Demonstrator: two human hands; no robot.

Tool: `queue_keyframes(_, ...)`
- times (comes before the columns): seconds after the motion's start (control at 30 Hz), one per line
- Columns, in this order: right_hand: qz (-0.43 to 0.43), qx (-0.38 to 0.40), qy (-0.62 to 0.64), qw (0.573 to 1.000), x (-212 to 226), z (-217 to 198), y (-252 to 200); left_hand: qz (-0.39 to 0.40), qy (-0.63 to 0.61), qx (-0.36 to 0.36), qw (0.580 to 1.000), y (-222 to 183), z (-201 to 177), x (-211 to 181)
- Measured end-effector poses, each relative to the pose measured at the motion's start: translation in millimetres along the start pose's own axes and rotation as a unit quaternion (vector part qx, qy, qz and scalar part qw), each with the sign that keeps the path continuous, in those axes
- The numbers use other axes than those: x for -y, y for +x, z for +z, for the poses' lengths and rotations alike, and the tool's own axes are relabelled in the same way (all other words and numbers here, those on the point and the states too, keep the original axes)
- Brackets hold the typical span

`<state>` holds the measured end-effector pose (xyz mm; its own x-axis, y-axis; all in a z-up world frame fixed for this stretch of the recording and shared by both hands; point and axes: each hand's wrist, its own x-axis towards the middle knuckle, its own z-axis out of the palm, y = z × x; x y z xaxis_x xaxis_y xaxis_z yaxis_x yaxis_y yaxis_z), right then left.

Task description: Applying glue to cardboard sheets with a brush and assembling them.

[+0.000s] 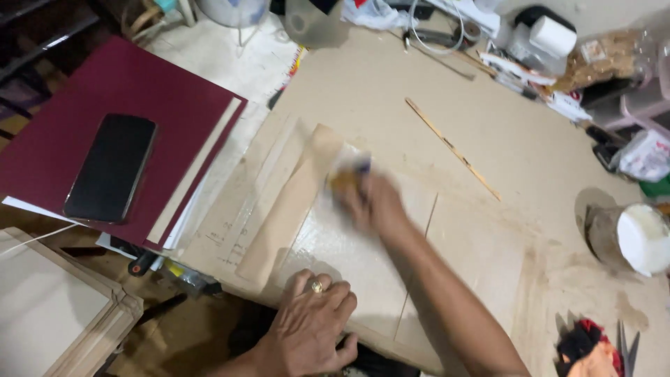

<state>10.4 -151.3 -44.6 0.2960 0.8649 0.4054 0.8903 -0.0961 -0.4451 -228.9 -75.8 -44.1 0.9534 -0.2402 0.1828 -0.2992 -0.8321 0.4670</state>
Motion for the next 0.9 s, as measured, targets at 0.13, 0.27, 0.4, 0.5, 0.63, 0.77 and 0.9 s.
queue_keyframes(0.13, 0.222, -0.167, -0.011, 0.961, -42.8, -18.0, 43.8, -0.01, 0.044, -0.011, 0.999, 1.2, -0.5, -2.9)
queue_keyframes(0.27, 0.301, -0.321, 0.105, 0.892, -48.2, -42.1, 5.4, -0.006, 0.057, -0.092, 0.994, -0.4, -1.3, -3.9)
queue_keyframes(0.4, 0.39, -0.455, 0.305, 0.74, -67.9, -91.1, -113.9, 0.02, 0.041, -0.14, 0.989, 7.2, 0.4, 5.5)
queue_keyframes(0.5, 0.322, -0.582, 0.448, 0.598, -84.2, -145.0, -231.0, -0.068, 0.045, 0.077, 0.994, 14.7, -1.7, 10.1)
queue_keyframes(0.63, 0.263, -0.742, 0.493, 0.371, -130.3, -200.5, -375.8, -0.087, 0.077, 0.103, 0.988, 36.5, -18.9, 9.2)
queue_keyframes(0.77, 0.223, -0.78, 0.507, 0.292, -195.9, -221.3, -443.8, -0.154, 0.062, 0.253, 0.953, 62.0, -56.2, -13.7)
queue_keyframes(0.9, 0.258, -0.776, 0.529, 0.224, -172.3, -214.3, -422.3, -0.072, 0.053, 0.151, 0.984, 79.3, -30.0, 17.3)
